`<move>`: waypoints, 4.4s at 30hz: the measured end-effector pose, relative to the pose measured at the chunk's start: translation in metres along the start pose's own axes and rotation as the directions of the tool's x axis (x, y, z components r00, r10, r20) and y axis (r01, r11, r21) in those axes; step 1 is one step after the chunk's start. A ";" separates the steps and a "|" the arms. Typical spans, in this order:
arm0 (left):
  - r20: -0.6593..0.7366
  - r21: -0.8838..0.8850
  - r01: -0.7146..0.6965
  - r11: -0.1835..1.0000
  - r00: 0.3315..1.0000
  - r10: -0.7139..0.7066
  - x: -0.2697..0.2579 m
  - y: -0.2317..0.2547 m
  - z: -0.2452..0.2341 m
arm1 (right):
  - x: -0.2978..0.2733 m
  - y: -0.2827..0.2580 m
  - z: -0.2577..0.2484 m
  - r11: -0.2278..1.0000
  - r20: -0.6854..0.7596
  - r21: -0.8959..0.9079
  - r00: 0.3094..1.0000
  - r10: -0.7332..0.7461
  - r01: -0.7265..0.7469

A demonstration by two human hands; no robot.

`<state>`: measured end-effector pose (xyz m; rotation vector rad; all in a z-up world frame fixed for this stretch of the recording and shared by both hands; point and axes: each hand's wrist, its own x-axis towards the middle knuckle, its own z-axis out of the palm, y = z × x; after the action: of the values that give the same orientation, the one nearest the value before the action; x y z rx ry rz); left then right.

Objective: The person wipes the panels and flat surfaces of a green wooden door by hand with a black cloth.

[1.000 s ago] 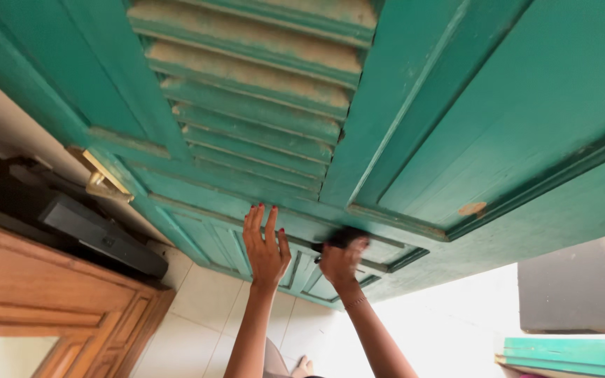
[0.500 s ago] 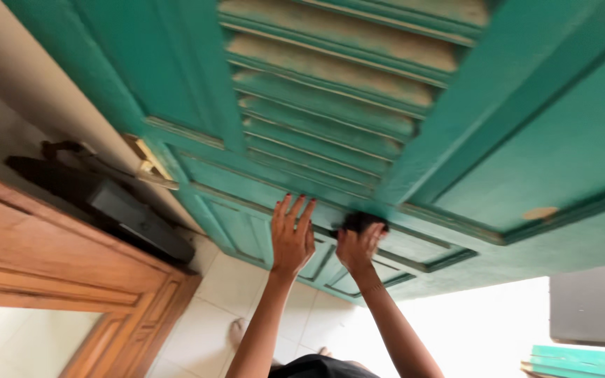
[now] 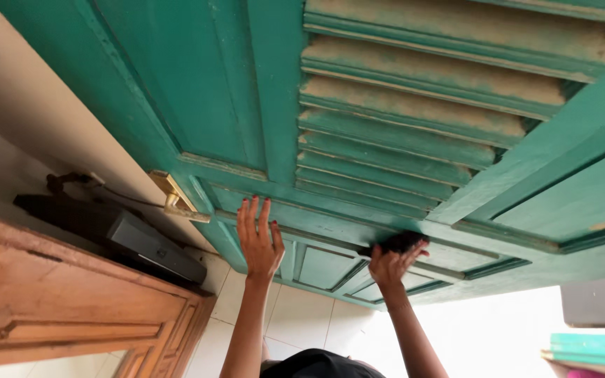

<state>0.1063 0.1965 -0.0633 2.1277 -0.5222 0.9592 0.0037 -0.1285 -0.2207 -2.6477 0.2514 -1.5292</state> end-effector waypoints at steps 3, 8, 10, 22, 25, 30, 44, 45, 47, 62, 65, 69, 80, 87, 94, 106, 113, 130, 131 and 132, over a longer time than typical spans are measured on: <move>-0.044 -0.031 -0.015 0.999 0.999 0.014 0.007 -0.012 -0.001 | 0.001 -0.042 0.041 0.984 -0.096 -0.134 0.987 -0.131 0.118; -0.028 -0.056 -0.034 0.998 0.999 0.032 0.012 -0.030 -0.001 | -0.009 -0.100 0.069 0.988 0.127 -0.016 0.981 -0.150 0.153; -0.030 -0.073 -0.033 0.997 0.999 0.031 0.014 -0.039 0.001 | -0.012 -0.097 0.066 0.962 0.259 -0.036 0.932 -0.253 0.271; -0.100 0.142 0.111 0.984 0.990 -0.097 0.031 -0.115 -0.030 | 0.029 -0.101 0.047 0.999 -0.150 -0.030 0.988 -0.037 0.033; -0.060 0.231 0.081 0.970 0.996 -0.068 0.031 -0.139 -0.043 | 0.017 -0.136 0.073 0.996 -0.129 0.003 0.988 -0.087 0.088; 0.089 0.178 -0.049 0.983 0.995 0.034 0.033 -0.168 -0.062 | -0.009 -0.136 0.075 0.999 0.439 -0.031 0.897 0.047 -0.038; 0.135 0.005 -0.106 0.994 0.985 0.105 0.049 -0.178 -0.073 | 0.022 -0.209 0.094 0.995 -0.101 0.079 0.993 -0.058 0.066; 0.117 0.001 -0.104 0.995 0.988 0.103 0.048 -0.180 -0.071 | 0.018 -0.213 0.091 0.994 0.138 0.095 0.988 -0.075 0.062; 0.107 -0.008 -0.094 0.996 0.990 0.094 0.045 -0.183 -0.065 | 0.019 -0.207 0.084 0.996 0.572 -0.042 0.816 0.085 -0.075; 0.076 0.016 -0.076 0.997 0.994 0.075 0.046 -0.184 -0.054 | 0.009 -0.179 0.143 0.974 -0.229 -0.118 0.949 -0.217 0.194; 0.072 0.016 -0.092 0.996 0.993 0.090 0.046 -0.185 -0.051 | -0.003 -0.156 0.121 0.911 0.159 -0.070 0.906 -0.391 0.406; 0.041 0.016 -0.091 0.996 0.995 0.091 0.045 -0.185 -0.048 | -0.007 -0.128 0.093 0.971 0.386 -0.147 0.915 -0.119 0.188; -0.040 0.100 -0.127 0.987 0.991 0.131 0.043 -0.184 -0.040 | 0.039 -0.211 0.130 0.797 0.187 -0.092 0.797 -0.574 0.596; -0.047 0.045 -0.132 0.990 0.990 0.134 0.046 -0.180 -0.050 | 0.071 -0.179 0.085 0.757 0.351 0.065 0.695 -0.628 0.651; -0.002 0.024 -0.121 0.992 0.993 0.122 0.050 -0.182 -0.056 | 0.101 -0.275 0.128 0.698 0.225 -0.145 0.710 -0.667 0.701; 0.027 -0.038 -0.062 0.997 0.998 0.063 0.050 -0.185 -0.059 | 0.086 -0.245 0.106 0.764 0.334 0.007 0.719 -0.610 0.645; 0.064 -0.047 -0.057 0.997 0.996 0.060 0.045 -0.191 -0.062 | 0.097 -0.315 0.140 0.759 0.128 -0.055 0.758 -0.639 0.649; 0.093 -0.051 -0.053 0.997 0.994 0.057 0.049 -0.186 -0.068 | 0.056 -0.299 0.155 0.962 0.340 0.010 0.904 -0.260 0.273; 0.086 -0.047 -0.063 0.997 0.994 0.066 0.050 -0.188 -0.066 | 0.059 -0.306 0.157 0.944 0.347 0.073 0.879 -0.326 0.322; 0.078 -0.043 -0.072 0.996 0.994 0.076 0.049 -0.189 -0.066 | 0.055 -0.309 0.155 0.945 0.349 0.070 0.880 -0.322 0.318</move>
<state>0.2222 0.3665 -0.0814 2.1303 -0.6586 0.8999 0.1972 0.1631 -0.2064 -3.0042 -0.2314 -1.0654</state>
